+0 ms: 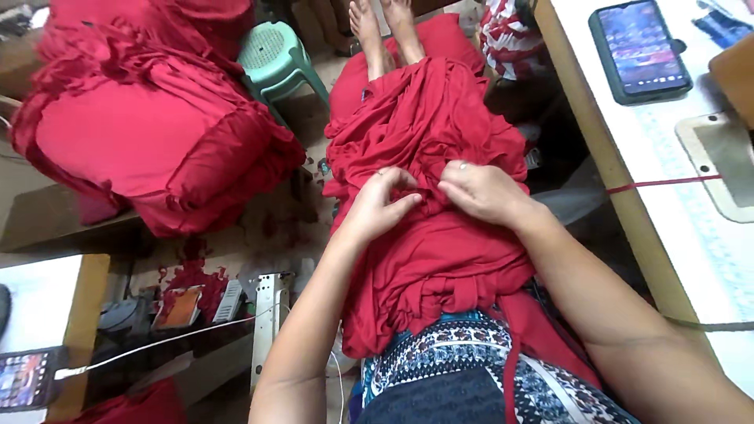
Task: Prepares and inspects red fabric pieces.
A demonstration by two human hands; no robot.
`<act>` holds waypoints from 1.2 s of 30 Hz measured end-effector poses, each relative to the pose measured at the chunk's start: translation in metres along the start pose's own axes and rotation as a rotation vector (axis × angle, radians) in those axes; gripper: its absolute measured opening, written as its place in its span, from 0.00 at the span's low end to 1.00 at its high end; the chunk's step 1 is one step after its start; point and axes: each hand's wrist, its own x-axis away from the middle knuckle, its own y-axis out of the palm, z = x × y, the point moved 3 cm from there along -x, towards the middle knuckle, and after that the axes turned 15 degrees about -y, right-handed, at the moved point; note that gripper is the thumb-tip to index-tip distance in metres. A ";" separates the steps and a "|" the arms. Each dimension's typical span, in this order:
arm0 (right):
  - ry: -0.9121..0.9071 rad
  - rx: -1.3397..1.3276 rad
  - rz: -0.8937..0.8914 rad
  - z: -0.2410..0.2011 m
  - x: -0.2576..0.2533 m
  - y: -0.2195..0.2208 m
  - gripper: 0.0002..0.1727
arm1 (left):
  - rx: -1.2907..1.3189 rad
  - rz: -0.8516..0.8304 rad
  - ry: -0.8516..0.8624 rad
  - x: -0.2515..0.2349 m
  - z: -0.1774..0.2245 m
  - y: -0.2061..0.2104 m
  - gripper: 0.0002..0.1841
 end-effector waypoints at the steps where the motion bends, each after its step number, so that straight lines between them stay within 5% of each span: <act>1: 0.057 -0.036 0.061 0.004 0.001 -0.012 0.25 | -0.066 0.043 0.014 -0.008 0.003 0.002 0.20; 4: 0.150 -0.115 0.337 0.021 0.007 -0.046 0.26 | -0.243 0.098 0.064 -0.027 0.028 0.028 0.43; 7: 0.206 -0.206 0.530 0.032 0.013 -0.064 0.26 | -0.384 0.062 0.216 -0.046 0.051 0.067 0.52; 9: 0.244 -0.228 0.561 0.034 0.018 -0.068 0.25 | -0.430 0.010 0.290 -0.065 0.050 0.085 0.43; 11: 0.265 -0.230 0.561 0.035 0.022 -0.067 0.23 | -0.393 0.015 0.259 -0.083 0.042 0.080 0.22; 13: 0.299 -0.229 0.542 0.037 0.025 -0.064 0.23 | -0.204 0.091 0.182 -0.096 0.028 0.052 0.13; 18: 0.431 -0.201 0.392 0.048 0.033 -0.049 0.26 | 0.515 0.316 -0.232 -0.092 -0.055 -0.009 0.19; 22: 0.465 -0.062 0.170 0.037 0.038 -0.033 0.27 | 0.549 0.321 -0.463 -0.075 -0.087 -0.018 0.21; 24: 0.523 0.025 0.052 0.028 0.035 -0.032 0.28 | 0.429 0.462 -0.396 -0.068 -0.075 -0.025 0.27; 27: 0.642 0.114 -0.066 0.018 0.036 -0.033 0.31 | 0.229 0.630 -0.036 -0.061 -0.032 -0.023 0.26; 31: 0.672 0.132 -0.139 0.012 0.044 -0.036 0.14 | 0.011 0.349 0.400 -0.054 0.032 0.020 0.14; 36: 0.533 0.044 -0.067 -0.015 0.039 -0.056 0.10 | -0.158 -0.162 0.458 -0.053 0.049 0.076 0.25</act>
